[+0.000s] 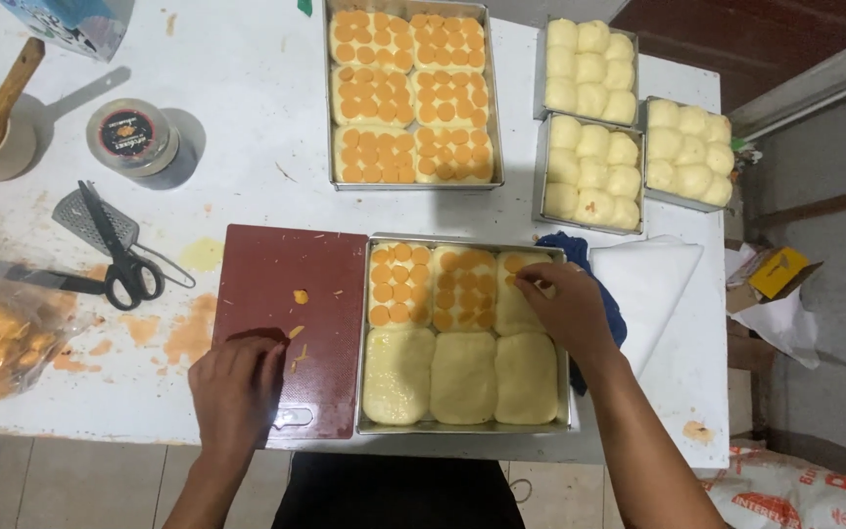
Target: The person places small, round, orange slices onto rows of dough buns arranged in metal baking trays. They pick up the slices from a red cutting board and arrange them on top of the buns in a tray, then move to a second tray to continue the process.
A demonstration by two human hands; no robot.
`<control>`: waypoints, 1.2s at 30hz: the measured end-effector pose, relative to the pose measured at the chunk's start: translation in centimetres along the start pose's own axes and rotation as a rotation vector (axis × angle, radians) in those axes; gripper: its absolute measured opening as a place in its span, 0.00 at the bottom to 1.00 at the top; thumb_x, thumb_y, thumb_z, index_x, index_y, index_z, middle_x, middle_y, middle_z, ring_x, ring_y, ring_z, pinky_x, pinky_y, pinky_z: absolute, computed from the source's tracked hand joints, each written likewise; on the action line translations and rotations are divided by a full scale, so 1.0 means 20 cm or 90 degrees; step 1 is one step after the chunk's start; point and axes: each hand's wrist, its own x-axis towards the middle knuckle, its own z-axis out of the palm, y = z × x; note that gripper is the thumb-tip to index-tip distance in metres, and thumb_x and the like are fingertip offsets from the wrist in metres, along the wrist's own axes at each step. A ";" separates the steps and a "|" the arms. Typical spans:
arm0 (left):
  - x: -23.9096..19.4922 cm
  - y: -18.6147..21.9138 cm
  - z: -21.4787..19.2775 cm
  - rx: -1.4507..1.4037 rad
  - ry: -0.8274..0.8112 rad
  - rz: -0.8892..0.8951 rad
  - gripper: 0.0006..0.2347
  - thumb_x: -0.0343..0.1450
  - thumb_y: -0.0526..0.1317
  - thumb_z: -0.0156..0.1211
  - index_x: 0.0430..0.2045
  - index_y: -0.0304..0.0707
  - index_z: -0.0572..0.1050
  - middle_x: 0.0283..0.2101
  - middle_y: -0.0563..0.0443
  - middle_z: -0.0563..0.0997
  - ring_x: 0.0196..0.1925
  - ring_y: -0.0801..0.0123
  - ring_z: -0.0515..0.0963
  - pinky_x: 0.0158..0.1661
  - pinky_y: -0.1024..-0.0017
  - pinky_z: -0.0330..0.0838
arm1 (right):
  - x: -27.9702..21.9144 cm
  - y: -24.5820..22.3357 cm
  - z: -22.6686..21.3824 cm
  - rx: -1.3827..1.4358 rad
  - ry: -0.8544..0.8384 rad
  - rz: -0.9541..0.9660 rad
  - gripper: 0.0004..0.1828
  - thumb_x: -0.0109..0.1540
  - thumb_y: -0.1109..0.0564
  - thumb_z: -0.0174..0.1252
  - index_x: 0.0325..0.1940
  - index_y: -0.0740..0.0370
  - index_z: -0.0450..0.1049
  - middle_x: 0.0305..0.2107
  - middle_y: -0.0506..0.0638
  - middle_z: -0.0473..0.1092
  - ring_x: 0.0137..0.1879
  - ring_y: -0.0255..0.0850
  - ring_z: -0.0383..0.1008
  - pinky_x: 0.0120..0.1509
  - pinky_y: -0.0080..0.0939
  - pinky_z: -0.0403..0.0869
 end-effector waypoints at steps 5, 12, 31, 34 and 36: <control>0.05 0.14 -0.12 -0.076 -0.024 -0.163 0.07 0.73 0.43 0.62 0.38 0.44 0.82 0.42 0.52 0.85 0.44 0.54 0.80 0.46 0.56 0.68 | 0.06 0.20 0.11 -0.096 0.023 -0.142 0.07 0.63 0.52 0.62 0.42 0.53 0.83 0.39 0.43 0.80 0.48 0.43 0.76 0.54 0.47 0.72; 0.20 0.72 0.00 -0.455 0.047 -0.075 0.08 0.66 0.38 0.72 0.37 0.46 0.85 0.32 0.54 0.87 0.39 0.60 0.85 0.49 0.65 0.75 | -0.01 0.19 -0.16 0.095 0.091 -0.074 0.09 0.65 0.57 0.62 0.49 0.53 0.82 0.31 0.53 0.74 0.41 0.51 0.76 0.48 0.51 0.75; 0.46 1.30 0.58 -0.291 -0.029 0.261 0.04 0.71 0.29 0.65 0.37 0.30 0.81 0.32 0.42 0.85 0.32 0.52 0.82 0.34 0.62 0.73 | -0.19 0.56 -0.60 0.229 -0.038 0.060 0.11 0.65 0.57 0.60 0.49 0.54 0.83 0.43 0.45 0.81 0.44 0.37 0.76 0.46 0.36 0.72; 0.46 1.30 0.61 -0.274 -0.030 0.280 0.04 0.70 0.29 0.67 0.36 0.31 0.83 0.32 0.43 0.86 0.32 0.52 0.84 0.39 0.60 0.74 | -0.18 0.60 -0.62 0.227 -0.051 0.080 0.12 0.65 0.57 0.59 0.50 0.56 0.83 0.45 0.48 0.81 0.46 0.40 0.76 0.46 0.38 0.73; 0.45 1.30 0.63 -0.257 -0.044 0.278 0.04 0.69 0.28 0.67 0.35 0.31 0.83 0.30 0.43 0.85 0.30 0.53 0.82 0.37 0.62 0.73 | -0.19 0.65 -0.61 0.235 -0.046 0.070 0.11 0.64 0.58 0.60 0.49 0.55 0.84 0.44 0.46 0.80 0.44 0.38 0.74 0.47 0.37 0.71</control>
